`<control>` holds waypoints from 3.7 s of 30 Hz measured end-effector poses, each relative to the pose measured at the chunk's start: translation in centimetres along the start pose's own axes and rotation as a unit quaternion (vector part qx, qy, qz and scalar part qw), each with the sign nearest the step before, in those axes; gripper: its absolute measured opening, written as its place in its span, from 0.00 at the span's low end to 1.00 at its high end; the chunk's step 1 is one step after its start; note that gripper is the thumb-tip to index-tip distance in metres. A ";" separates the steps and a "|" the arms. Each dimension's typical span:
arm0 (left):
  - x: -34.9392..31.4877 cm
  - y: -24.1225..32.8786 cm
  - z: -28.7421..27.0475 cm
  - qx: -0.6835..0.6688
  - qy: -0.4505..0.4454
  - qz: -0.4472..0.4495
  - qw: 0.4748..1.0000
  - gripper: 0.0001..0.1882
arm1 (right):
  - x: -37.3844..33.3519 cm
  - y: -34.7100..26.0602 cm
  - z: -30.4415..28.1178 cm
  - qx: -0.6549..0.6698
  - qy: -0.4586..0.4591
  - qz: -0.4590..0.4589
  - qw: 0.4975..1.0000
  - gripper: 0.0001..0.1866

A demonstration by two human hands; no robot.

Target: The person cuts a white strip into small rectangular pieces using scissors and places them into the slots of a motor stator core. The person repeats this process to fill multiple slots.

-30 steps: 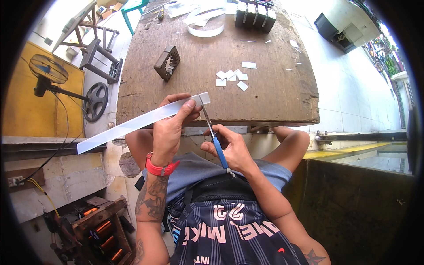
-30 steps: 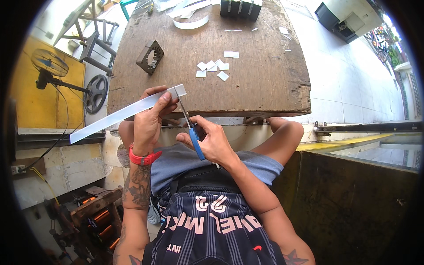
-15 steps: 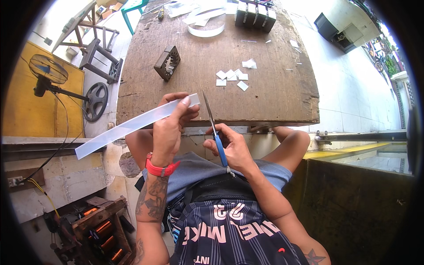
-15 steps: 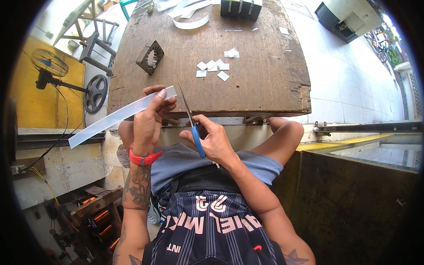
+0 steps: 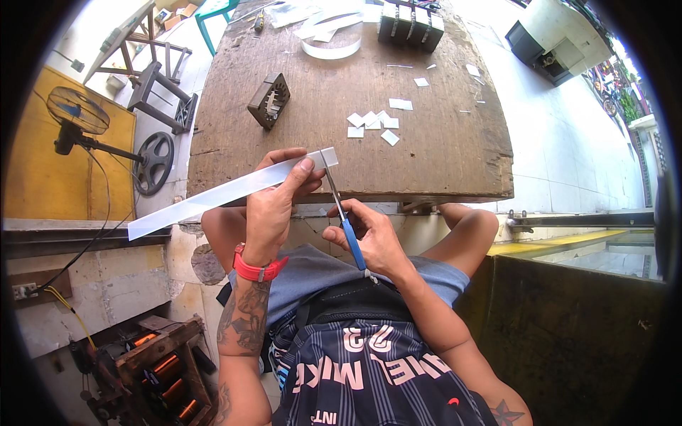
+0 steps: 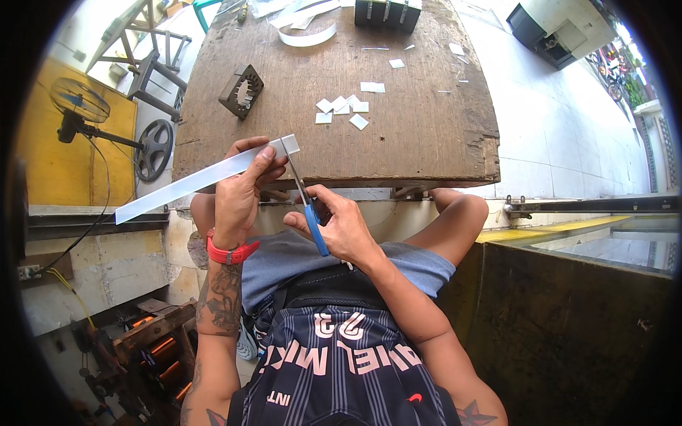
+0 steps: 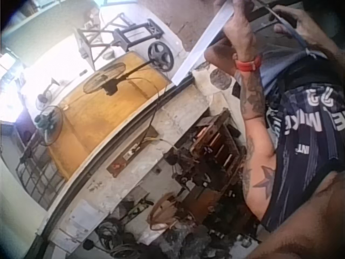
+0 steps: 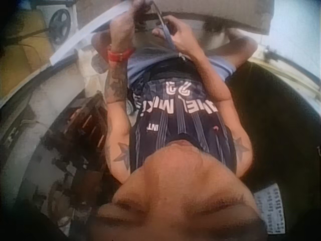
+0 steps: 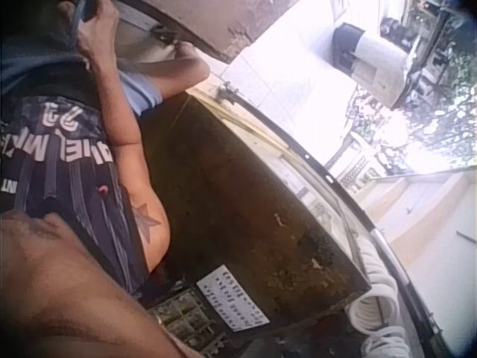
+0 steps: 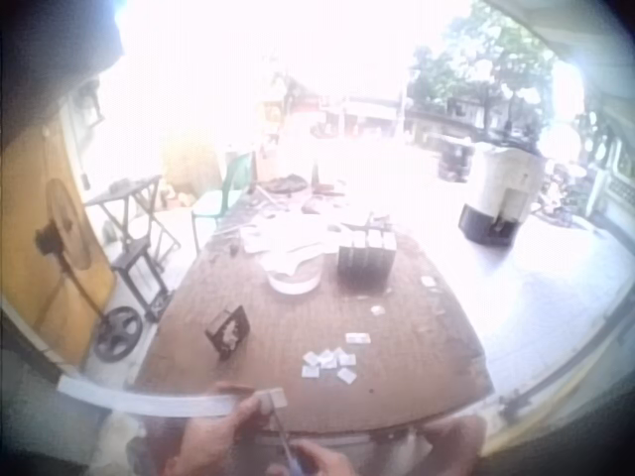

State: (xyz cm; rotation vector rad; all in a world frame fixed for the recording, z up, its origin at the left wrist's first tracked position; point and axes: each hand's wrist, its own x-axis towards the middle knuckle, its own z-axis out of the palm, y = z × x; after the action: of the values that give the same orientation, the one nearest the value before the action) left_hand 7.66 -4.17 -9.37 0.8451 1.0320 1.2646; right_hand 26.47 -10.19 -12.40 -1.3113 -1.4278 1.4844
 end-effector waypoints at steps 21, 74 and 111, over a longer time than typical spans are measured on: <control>-0.1 0.3 0.1 0.018 0.008 -0.002 1.000 0.18 | -0.3 0.2 0.1 -0.015 0.010 -0.013 1.000 0.23; -0.3 0.1 0.1 -0.005 0.013 -0.006 1.000 0.19 | 0.0 0.0 0.4 0.085 -0.003 0.038 0.996 0.23; -0.3 0.4 -0.3 0.005 0.023 -0.014 1.000 0.18 | -0.3 0.2 0.2 -0.014 -0.008 0.003 1.000 0.24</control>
State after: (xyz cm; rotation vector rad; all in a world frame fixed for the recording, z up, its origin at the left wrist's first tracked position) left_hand 7.26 -4.42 -9.00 0.8085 1.0846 1.2614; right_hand 26.43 -10.53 -12.60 -1.3242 -1.4599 1.4870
